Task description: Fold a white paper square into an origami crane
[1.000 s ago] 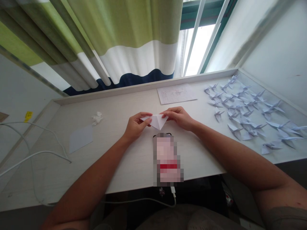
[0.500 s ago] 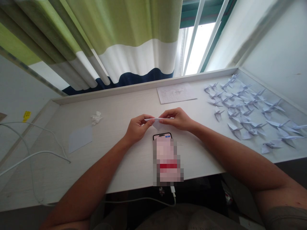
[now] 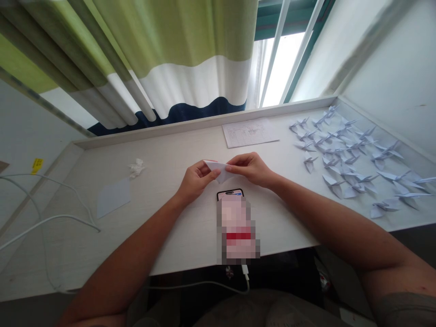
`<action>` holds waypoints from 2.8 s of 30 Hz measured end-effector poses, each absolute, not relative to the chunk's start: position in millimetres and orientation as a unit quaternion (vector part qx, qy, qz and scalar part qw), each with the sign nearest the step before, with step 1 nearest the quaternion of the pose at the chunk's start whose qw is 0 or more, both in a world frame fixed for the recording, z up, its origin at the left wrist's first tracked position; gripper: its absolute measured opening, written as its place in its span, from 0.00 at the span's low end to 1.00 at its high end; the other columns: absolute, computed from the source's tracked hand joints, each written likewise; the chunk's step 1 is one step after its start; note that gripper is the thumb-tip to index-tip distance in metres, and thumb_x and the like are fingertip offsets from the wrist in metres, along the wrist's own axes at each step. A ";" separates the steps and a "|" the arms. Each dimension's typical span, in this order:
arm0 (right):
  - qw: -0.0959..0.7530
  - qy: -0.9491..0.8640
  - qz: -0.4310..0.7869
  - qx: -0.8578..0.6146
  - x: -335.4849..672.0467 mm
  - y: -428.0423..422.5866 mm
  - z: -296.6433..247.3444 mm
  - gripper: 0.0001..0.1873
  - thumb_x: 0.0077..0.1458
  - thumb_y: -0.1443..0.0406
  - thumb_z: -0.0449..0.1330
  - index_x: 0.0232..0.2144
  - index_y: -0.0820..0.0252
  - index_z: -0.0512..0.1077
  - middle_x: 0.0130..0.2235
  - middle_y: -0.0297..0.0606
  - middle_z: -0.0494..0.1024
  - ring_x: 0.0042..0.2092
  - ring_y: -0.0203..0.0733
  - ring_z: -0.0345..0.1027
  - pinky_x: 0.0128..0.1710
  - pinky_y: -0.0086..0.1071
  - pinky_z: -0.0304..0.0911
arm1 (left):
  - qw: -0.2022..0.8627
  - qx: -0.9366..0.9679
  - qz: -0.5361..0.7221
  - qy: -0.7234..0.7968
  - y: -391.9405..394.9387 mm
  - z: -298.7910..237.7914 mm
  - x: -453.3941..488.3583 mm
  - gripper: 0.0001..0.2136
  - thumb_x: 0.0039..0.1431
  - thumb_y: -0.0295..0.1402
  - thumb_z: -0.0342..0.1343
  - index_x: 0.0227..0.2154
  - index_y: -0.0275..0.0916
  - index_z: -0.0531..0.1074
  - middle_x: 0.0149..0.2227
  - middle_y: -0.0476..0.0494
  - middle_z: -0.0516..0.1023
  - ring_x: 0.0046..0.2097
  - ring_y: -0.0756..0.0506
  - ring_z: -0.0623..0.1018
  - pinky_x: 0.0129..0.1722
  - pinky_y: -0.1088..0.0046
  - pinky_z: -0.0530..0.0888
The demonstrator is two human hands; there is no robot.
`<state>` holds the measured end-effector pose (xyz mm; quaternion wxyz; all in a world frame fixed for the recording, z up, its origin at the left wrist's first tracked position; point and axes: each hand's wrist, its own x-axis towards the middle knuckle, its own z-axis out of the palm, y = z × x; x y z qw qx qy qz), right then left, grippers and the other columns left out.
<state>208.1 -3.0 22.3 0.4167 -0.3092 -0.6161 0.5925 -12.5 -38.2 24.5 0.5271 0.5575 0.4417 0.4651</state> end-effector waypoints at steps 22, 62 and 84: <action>0.405 -0.531 0.664 -0.336 204.5 -6.8 22.4 0.19 0.46 0.53 0.79 0.28 0.61 0.81 0.29 0.37 0.85 0.28 0.38 0.78 0.28 0.30 0.71 | 0.536 0.625 0.389 0.414 -40.6 24.0 -13.5 0.19 0.60 0.51 0.68 0.35 0.36 0.81 0.33 0.43 0.85 0.35 0.42 0.87 0.37 0.70 0.78; 0.436 -0.592 0.611 -0.293 203.6 -9.2 30.0 0.20 0.54 0.48 0.74 0.31 0.59 0.83 0.34 0.39 0.85 0.35 0.39 0.75 0.36 0.33 0.71 | 0.460 0.691 0.329 0.450 -51.9 35.1 -6.0 0.11 0.59 0.41 0.66 0.28 0.38 0.80 0.27 0.44 0.85 0.29 0.45 0.82 0.31 0.71 0.76; 0.510 -0.607 0.518 -0.323 203.5 -10.0 33.6 0.20 0.54 0.44 0.72 0.30 0.54 0.85 0.34 0.39 0.86 0.37 0.43 0.77 0.41 0.39 0.72 | 0.325 0.705 0.422 0.468 -56.4 37.9 -3.8 0.10 0.62 0.38 0.63 0.28 0.40 0.80 0.25 0.47 0.82 0.30 0.47 0.77 0.36 0.70 0.73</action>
